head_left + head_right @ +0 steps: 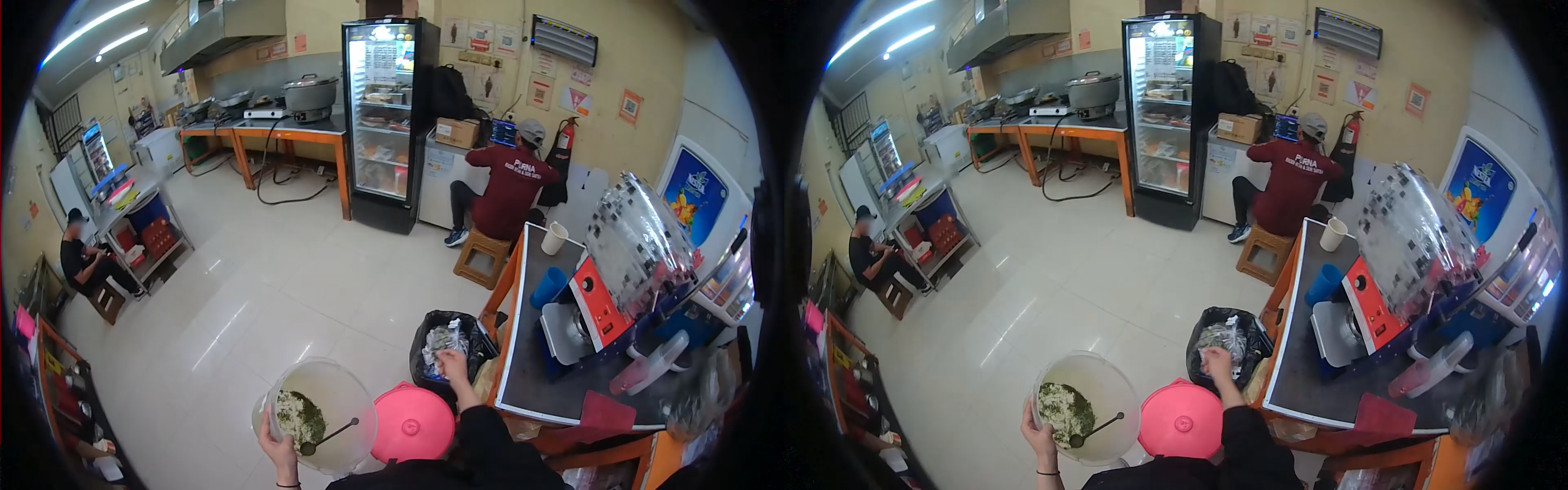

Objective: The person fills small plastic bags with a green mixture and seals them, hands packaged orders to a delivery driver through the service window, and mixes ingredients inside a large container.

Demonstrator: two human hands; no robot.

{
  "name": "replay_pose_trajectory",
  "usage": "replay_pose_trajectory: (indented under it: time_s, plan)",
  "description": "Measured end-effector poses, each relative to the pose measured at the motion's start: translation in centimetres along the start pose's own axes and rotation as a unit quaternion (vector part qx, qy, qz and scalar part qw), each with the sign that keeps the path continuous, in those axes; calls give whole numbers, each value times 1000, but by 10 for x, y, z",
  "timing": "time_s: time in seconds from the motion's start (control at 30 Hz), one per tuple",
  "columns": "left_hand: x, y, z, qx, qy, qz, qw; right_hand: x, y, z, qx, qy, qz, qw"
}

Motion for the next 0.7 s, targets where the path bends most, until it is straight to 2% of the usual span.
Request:
replay_pose_trajectory:
  time_s: [0.03, 0.1, 0.13, 0.17, 0.2, 0.23, 0.27, 0.3, 0.33, 0.4, 0.47, 0.57, 0.63, 0.67, 0.7]
  plan:
    - [0, 3, -2, -15, 2, 0, 1000, -19, -19, -12, 13, 45, -18, 999]
    - [2, 6, -2, 5, -34, 10, 999, -27, -22, 0, 62, 310, -58, 947]
    - [0, 6, -1, 14, -59, 10, 998, -32, -39, -8, -104, 360, -61, 925]
    - [0, 6, -1, 36, -89, 21, 995, -23, -52, -28, -268, 389, -56, 880]
    - [0, 7, -1, 56, -122, 30, 990, 9, -29, -13, -253, 303, -14, 918]
    - [0, 9, -2, 36, -106, 34, 993, 46, 4, 23, -237, 214, 24, 947]
    - [3, 9, -2, 19, -86, 41, 995, 72, 18, 18, -211, 138, 119, 960]
    - [6, 10, 0, 22, -76, 43, 996, 110, 61, 44, -198, 195, 192, 941]
    - [8, 9, -7, 19, -75, 50, 996, 133, 74, 26, -152, 171, 307, 924]
    - [12, 11, -20, 23, -79, 65, 995, 177, 104, -1, -128, 261, 493, 820]
    - [18, 14, -28, 42, -88, 79, 992, 207, 116, -31, -149, 363, 572, 720]
    - [22, 19, -42, 77, -123, 92, 985, 221, 115, -86, -206, 527, 515, 645]
    - [24, 20, -47, 88, -126, 100, 983, 221, 113, -103, -184, 603, 496, 596]
    - [24, 21, -49, 92, -128, 102, 982, 220, 113, -111, -171, 639, 487, 570]
    - [24, 23, -50, 94, -130, 105, 981, 219, 116, -117, -211, 624, 508, 556]
Point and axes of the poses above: each hand's wrist, its own y-axis away from the middle knuckle, its own x-axis out of the palm, z = x × y, the point moved 3 cm from there along -y, towards the middle knuckle, and after that the axes turned 13 degrees about -y, right-handed, at the moved point
